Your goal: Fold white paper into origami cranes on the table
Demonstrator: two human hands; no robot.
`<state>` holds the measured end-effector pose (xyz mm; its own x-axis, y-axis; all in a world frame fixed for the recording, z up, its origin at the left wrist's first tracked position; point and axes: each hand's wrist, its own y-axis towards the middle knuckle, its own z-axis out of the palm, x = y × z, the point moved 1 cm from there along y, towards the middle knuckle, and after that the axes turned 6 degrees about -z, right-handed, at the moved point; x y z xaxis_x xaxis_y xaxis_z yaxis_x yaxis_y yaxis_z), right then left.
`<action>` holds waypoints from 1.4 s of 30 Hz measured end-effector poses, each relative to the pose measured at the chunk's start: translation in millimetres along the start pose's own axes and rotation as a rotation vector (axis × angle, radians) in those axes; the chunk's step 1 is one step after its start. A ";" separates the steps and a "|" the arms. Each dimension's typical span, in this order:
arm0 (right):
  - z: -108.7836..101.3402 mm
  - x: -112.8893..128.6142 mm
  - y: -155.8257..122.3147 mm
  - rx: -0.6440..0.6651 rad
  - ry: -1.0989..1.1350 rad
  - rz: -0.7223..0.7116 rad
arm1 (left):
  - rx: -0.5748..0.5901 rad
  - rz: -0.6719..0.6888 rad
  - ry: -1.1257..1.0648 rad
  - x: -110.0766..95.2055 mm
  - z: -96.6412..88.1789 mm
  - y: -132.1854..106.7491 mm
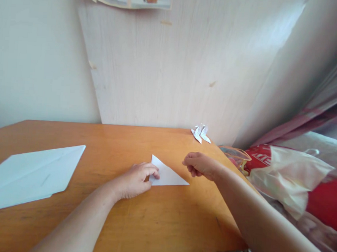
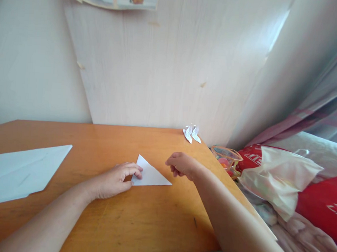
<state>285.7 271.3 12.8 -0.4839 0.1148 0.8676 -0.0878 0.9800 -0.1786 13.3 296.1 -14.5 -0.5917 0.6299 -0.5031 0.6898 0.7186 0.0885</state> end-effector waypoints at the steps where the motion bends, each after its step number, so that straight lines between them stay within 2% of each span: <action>1: 3.5 4.0 5.8 -0.031 -0.002 -0.020 | -0.013 -0.001 -0.012 0.5 1.0 0.2; 5: 23.5 7.8 25.4 -0.172 -0.056 -0.096 | -0.058 -0.016 -0.076 -0.4 0.9 0.6; 8: 33.2 -1.6 31.7 -0.275 -0.150 -0.157 | -0.123 -0.058 -0.096 -2.2 -1.7 0.0; 10: 34.2 -9.4 32.1 -0.292 -0.221 -0.185 | -0.154 -0.101 -0.090 -3.1 -2.9 -0.5; 14: 31.9 -18.9 29.8 -0.223 -0.317 -0.203 | -0.165 -0.170 -0.074 -3.3 -3.4 -1.7; 18: 34.9 -18.2 27.0 -0.136 -0.386 -0.199 | -0.112 -0.182 -0.059 -3.1 -3.5 -4.0; 25: 40.6 -13.5 21.6 -0.093 -0.464 -0.196 | -0.090 -0.203 -0.015 -1.7 -2.4 -6.0; 32: 43.9 -15.8 22.6 -0.073 -0.399 -0.219 | -0.093 -0.215 -0.049 -2.0 -2.2 -6.2; 42: 47.2 -5.3 12.4 -0.136 -0.227 -0.365 | -0.227 -0.370 -0.338 7.1 7.0 -1.0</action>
<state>246.1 275.2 -16.0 -0.6226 -0.2661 0.7359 -0.1805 0.9639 0.1958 11.4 297.8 -24.2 -0.5851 0.2208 -0.7804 0.3319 0.9431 0.0180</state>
